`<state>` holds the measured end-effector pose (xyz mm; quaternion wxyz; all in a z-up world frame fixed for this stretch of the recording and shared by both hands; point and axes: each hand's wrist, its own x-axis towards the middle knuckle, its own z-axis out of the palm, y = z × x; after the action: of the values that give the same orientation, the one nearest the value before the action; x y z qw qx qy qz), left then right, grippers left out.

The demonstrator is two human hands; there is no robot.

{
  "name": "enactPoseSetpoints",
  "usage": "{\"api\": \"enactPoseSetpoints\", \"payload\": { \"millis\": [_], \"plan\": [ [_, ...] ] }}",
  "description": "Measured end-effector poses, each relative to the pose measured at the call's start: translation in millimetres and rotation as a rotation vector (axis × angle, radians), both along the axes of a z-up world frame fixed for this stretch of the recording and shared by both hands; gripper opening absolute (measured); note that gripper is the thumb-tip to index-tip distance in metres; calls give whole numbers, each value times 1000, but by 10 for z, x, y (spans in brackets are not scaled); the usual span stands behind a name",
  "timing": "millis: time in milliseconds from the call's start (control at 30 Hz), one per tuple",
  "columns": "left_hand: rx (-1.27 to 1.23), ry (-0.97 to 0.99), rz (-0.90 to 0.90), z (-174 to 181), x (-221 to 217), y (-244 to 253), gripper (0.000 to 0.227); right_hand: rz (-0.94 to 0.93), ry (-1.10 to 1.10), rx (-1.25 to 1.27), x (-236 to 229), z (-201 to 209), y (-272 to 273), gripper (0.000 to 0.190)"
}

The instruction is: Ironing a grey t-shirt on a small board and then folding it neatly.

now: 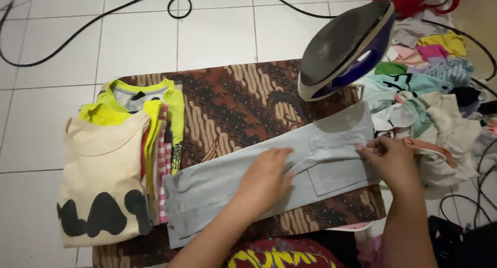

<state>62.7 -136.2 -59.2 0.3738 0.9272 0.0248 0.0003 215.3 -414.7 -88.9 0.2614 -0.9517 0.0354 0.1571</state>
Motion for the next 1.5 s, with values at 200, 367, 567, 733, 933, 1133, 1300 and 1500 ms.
{"api": "enactPoseSetpoints", "payload": {
  "millis": [200,367,567,733,933,1133,1300,1500],
  "plan": [
    [-46,-98,-51,-127,377,-531,54,106,-170,28,-24,-140,-163,16],
    [-232,-149,-76,-225,358,-554,33,231,-259,218,-18,84,-131,25],
    [-328,-66,-316,-55,189,-484,13,485,-271,427,192,14,-221,24],
    [-359,-30,-35,-154,612,-687,54,585,-207,372,267,177,21,19],
    [-492,195,172,-287,837,-716,43,621,-284,344,447,104,171,38],
    [-516,340,300,-359,842,-542,43,655,-405,92,778,-203,118,22],
    [-394,398,235,-171,836,-439,54,605,-397,-66,900,-407,130,22],
    [-67,414,102,160,709,-416,69,545,-358,-185,755,-244,223,29]
  ]
}}
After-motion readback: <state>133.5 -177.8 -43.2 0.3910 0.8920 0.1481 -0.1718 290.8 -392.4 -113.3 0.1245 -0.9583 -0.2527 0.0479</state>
